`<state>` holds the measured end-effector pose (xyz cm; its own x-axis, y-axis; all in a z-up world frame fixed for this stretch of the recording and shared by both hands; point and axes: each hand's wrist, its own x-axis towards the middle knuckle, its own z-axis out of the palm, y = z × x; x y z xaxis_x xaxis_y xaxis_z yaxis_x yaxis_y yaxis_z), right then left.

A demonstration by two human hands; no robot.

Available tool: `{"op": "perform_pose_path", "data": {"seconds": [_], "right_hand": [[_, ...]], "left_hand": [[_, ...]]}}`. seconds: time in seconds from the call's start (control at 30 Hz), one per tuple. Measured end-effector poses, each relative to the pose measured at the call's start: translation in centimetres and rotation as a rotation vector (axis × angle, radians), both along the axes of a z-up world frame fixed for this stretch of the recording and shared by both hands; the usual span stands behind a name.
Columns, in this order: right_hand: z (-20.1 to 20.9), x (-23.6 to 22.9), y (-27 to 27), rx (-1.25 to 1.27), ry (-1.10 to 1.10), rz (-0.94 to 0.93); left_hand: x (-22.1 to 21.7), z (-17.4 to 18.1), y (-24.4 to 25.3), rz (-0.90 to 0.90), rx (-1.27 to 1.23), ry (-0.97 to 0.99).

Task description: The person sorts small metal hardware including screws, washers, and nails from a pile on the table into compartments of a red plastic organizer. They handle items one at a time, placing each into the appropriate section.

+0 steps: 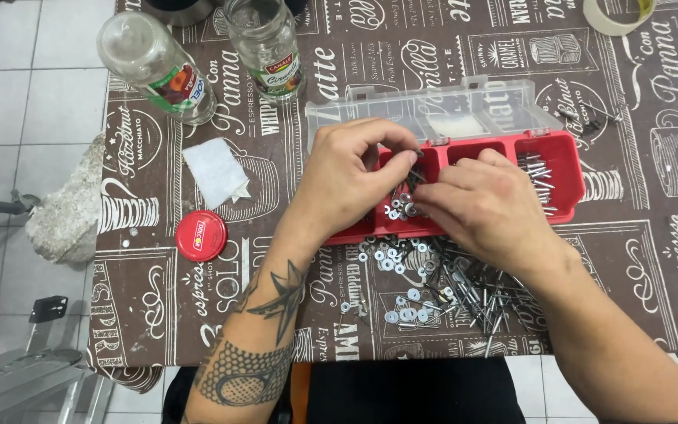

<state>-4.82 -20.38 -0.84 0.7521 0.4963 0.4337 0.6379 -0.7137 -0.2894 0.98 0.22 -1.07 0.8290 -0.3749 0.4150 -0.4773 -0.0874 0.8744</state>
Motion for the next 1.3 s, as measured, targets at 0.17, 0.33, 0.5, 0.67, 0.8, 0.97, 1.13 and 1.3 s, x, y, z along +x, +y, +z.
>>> {"op": "perform_pose_path", "data": {"seconds": [0.17, 0.33, 0.5, 0.67, 0.8, 0.97, 1.13, 1.3], "right_hand": [[-0.4, 0.0, -0.5, -0.35, -0.171, 0.106], [-0.2, 0.1, -1.8, -0.145, -0.062, 0.007], [0.2, -0.1, -1.2, 0.161, -0.034, -0.114], [0.1, -0.3, -0.1, 0.257, -0.012, -0.075], [0.5, -0.5, 0.0, 0.333, 0.027, -0.073], [0.6, -0.4, -0.3, -0.242, -0.224, 0.059], [0.1, -0.9, 0.7, -0.384, -0.223, 0.112], [0.5, -1.5, 0.6, -0.217, -0.128, 0.086]], "left_hand": [[-0.5, 1.7, 0.0, -0.027, 0.173, -0.065], [-0.4, 1.5, 0.0, -0.06, 0.207, -0.098], [-0.3, 1.2, -0.2, -0.118, 0.25, -0.123], [-0.4, 1.6, 0.1, -0.142, 0.244, -0.112], [-0.4, 1.6, 0.1, -0.171, 0.226, -0.097], [-0.3, 1.4, 0.1, -0.063, 0.158, -0.195], [-0.4, 1.2, 0.1, 0.014, 0.118, -0.219], [-0.2, 1.1, -0.1, 0.035, 0.091, -0.229]]}}
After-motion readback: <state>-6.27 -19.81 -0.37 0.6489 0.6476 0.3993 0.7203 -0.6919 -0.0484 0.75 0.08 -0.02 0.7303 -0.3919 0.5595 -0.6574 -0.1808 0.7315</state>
